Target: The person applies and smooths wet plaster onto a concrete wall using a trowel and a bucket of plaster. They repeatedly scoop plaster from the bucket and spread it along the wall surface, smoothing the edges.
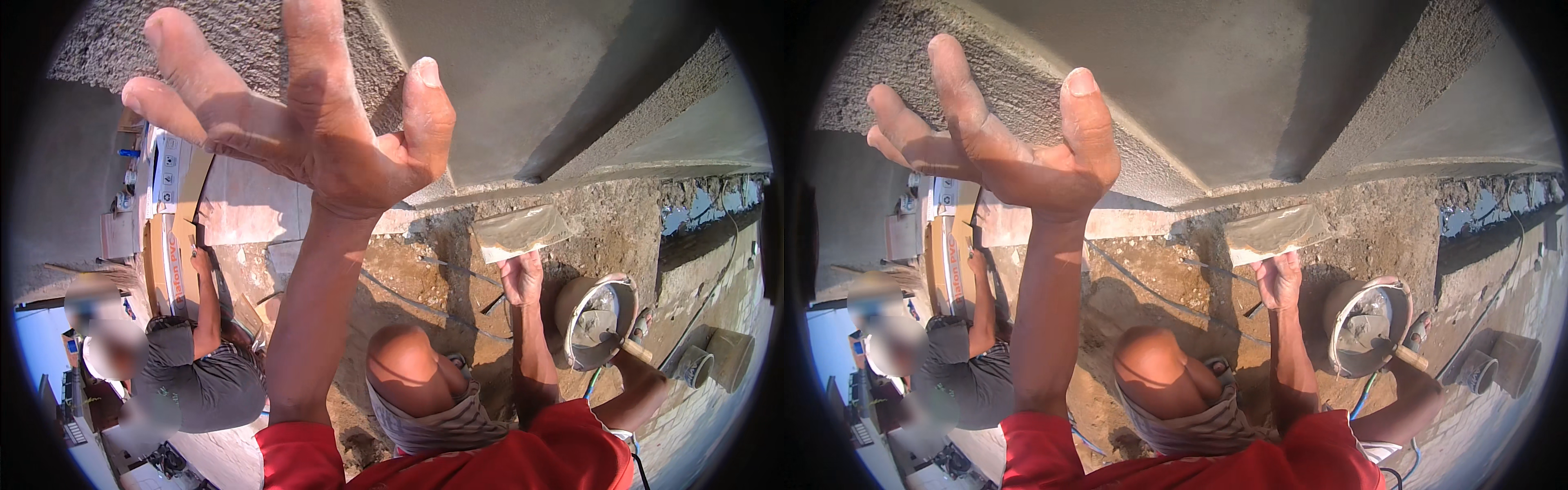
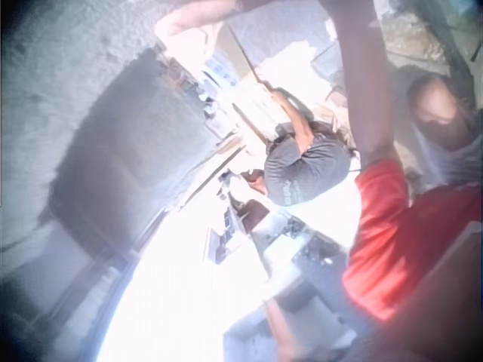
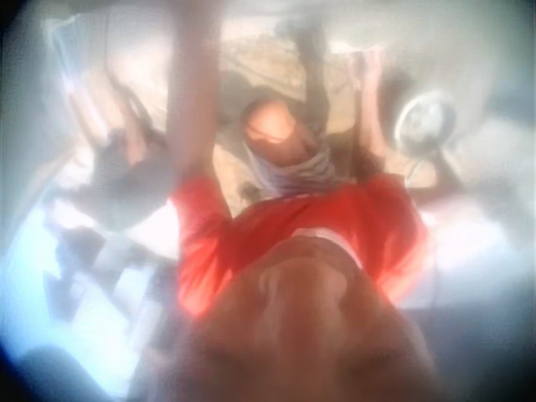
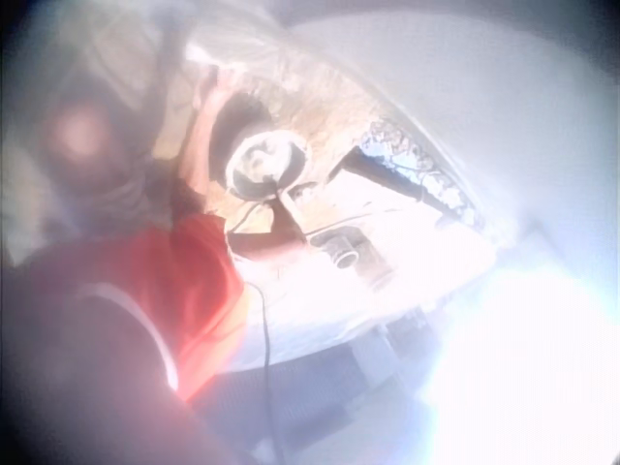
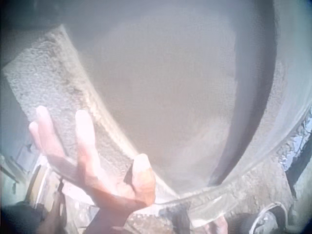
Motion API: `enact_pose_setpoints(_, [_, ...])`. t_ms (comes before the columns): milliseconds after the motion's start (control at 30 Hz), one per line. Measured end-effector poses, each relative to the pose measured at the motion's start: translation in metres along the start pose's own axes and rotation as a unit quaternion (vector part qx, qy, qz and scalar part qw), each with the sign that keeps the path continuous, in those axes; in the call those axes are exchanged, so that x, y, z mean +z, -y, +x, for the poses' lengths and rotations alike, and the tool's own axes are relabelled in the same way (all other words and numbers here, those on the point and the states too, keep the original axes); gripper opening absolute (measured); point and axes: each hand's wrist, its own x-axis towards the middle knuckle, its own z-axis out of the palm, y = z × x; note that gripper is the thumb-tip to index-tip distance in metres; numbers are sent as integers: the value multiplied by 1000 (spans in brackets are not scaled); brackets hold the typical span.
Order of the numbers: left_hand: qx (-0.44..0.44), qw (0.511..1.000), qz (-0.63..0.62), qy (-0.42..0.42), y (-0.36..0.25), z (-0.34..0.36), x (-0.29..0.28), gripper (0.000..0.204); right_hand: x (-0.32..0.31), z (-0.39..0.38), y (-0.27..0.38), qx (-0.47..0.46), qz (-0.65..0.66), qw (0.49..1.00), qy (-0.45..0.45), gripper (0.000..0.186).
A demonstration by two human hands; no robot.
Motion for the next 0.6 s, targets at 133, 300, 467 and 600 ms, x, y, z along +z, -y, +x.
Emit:
enact_pose_setpoints(133, [31,997,69,-23,19,-10,9,57,-45,6,-37,86,5,996,-9,43])
enact_pose_setpoints(300, [0,996,26,-82,18,-12,19,47,-65,23,-77,117,-23,992,-42,43])
enact_pose_setpoints(467, [93,987,57,-120,36,-19,30,45,-53,42,-91,126,-23,988,-82,43])
enact_pose_setpoints(600, [123,976,79,-161,43,-16,37,45,-47,53,-101,124,-4,988,-97,36])
